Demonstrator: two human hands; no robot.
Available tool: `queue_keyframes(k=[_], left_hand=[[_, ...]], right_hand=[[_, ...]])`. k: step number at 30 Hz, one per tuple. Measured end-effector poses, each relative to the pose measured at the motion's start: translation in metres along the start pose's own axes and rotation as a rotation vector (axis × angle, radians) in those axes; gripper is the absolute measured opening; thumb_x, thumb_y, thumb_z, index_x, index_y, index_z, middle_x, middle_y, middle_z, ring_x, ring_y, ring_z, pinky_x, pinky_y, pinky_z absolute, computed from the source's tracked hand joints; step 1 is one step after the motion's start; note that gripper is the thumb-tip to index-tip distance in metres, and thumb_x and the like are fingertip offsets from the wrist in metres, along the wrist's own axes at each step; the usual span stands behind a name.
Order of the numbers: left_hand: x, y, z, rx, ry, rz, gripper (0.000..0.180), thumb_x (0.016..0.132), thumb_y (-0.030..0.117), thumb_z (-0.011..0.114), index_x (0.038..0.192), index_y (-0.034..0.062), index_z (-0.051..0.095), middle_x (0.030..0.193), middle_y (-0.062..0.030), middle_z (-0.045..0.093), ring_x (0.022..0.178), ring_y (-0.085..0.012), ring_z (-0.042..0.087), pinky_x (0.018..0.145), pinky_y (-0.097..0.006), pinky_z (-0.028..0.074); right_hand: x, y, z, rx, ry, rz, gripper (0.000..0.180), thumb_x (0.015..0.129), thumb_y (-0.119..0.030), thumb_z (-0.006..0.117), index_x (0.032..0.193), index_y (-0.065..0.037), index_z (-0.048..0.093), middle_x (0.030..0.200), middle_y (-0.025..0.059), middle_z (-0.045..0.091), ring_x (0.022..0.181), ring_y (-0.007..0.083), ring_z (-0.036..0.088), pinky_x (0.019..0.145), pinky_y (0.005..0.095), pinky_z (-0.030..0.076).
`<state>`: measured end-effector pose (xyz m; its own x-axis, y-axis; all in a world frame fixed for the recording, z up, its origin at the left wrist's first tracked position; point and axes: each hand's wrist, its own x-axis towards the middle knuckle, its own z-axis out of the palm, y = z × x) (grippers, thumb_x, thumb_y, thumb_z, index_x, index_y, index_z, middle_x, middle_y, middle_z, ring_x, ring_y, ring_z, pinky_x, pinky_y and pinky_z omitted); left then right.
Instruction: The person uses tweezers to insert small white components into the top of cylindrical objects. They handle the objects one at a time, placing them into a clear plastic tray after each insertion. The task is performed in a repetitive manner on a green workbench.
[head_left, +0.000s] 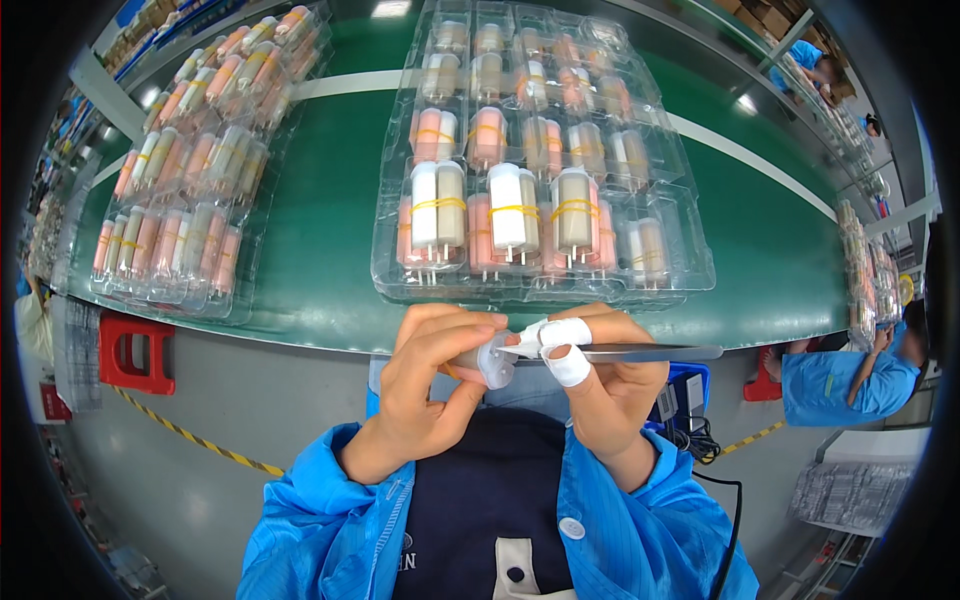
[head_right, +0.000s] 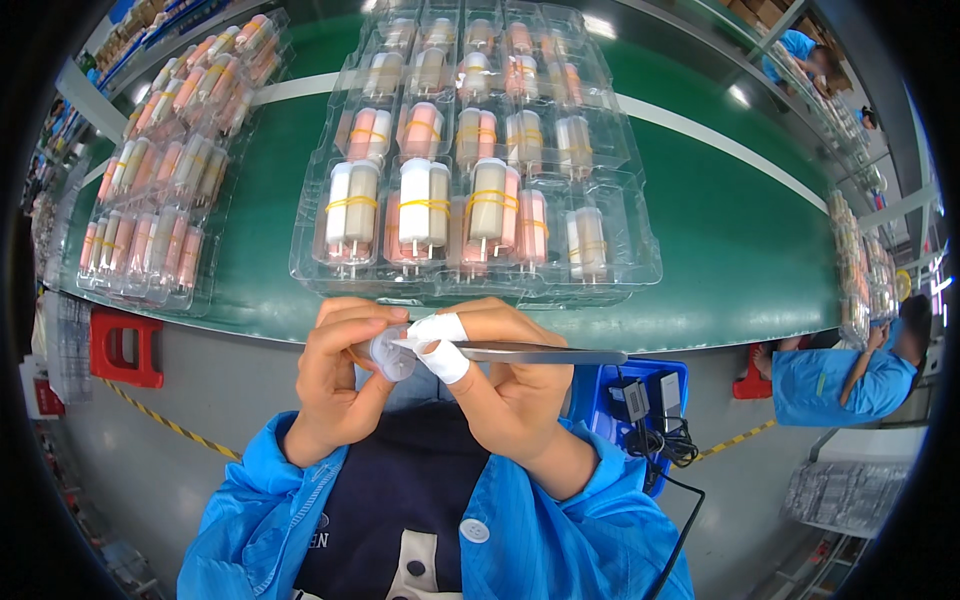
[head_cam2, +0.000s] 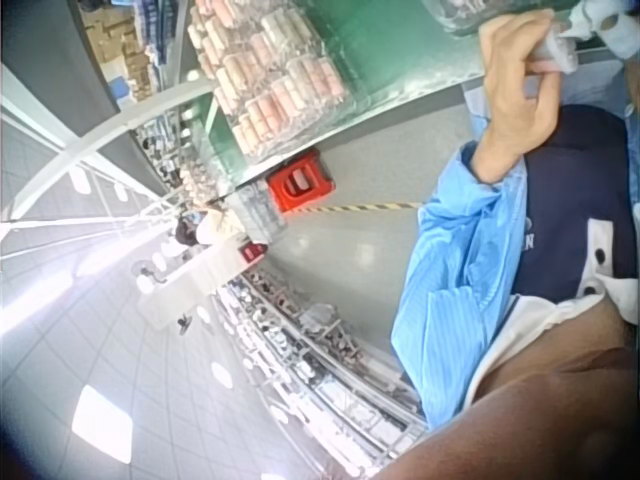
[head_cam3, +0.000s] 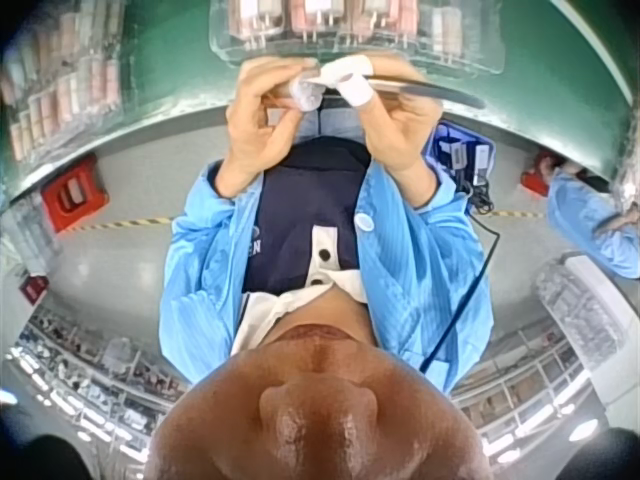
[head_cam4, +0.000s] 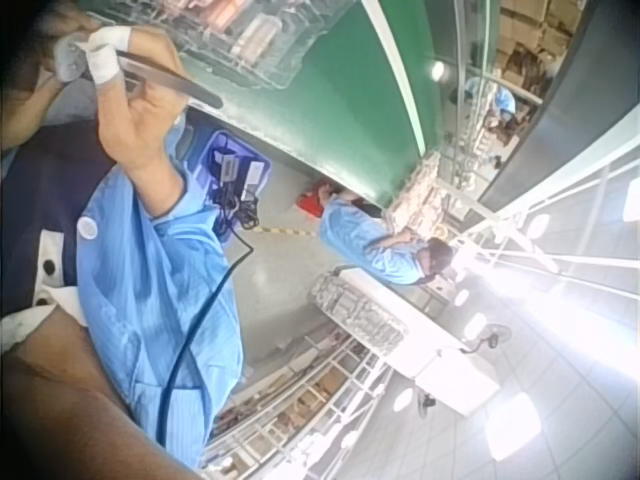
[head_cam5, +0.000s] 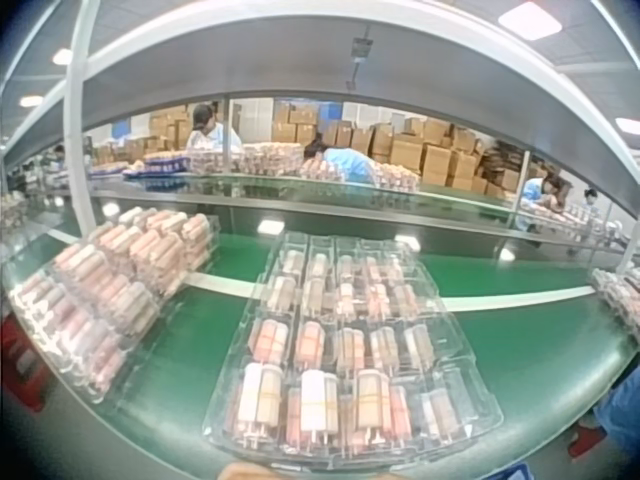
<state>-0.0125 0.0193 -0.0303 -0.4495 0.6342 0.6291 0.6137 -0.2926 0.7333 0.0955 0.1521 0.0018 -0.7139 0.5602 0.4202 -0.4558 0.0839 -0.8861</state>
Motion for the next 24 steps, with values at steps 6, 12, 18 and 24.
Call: queue_keyframes(k=[6,12,18,24], left_hand=[[0.0025,0.0018,0.0017,0.007,0.01,0.004,0.044,0.075,-0.01,0.066,0.114,-0.0023,0.049,0.111,-0.0218,0.061,0.1,-0.0231,0.056,0.063,-0.021,0.048],[0.0016,0.0,0.0023,0.026,0.021,0.002,0.043,0.075,-0.011,0.065,0.114,-0.0024,0.05,0.111,-0.0215,0.062,0.1,-0.0231,0.056,0.063,-0.021,0.048],[0.0014,-0.0009,0.0019,0.035,0.015,0.017,0.044,0.074,-0.011,0.065,0.114,-0.0021,0.05,0.111,-0.0209,0.062,0.1,-0.0236,0.057,0.062,-0.021,0.049],[0.0018,0.0006,0.0028,0.029,0.033,0.0,0.045,0.073,-0.012,0.065,0.114,-0.0021,0.05,0.111,-0.0209,0.062,0.101,-0.0242,0.057,0.062,-0.021,0.05]], right_hand=[[0.0016,-0.0001,-0.0012,-0.02,-0.016,-0.022,0.015,0.081,0.003,0.068,0.096,0.003,0.065,0.092,0.0138,0.066,0.082,0.0177,0.063,0.07,0.0277,0.05],[0.0028,0.0022,0.0001,-0.014,-0.011,-0.046,0.016,0.082,0.003,0.067,0.097,0.004,0.065,0.092,0.015,0.066,0.083,0.0185,0.064,0.07,0.028,0.051],[-0.001,0.0047,0.0009,0.022,0.02,-0.048,0.016,0.082,0.003,0.067,0.097,0.004,0.064,0.092,0.0157,0.066,0.083,0.0187,0.064,0.07,0.0276,0.051],[-0.0008,0.0047,0.0001,-0.026,0.001,-0.055,0.016,0.082,0.004,0.067,0.098,0.004,0.064,0.092,0.0156,0.067,0.083,0.0186,0.064,0.07,0.0277,0.051]])
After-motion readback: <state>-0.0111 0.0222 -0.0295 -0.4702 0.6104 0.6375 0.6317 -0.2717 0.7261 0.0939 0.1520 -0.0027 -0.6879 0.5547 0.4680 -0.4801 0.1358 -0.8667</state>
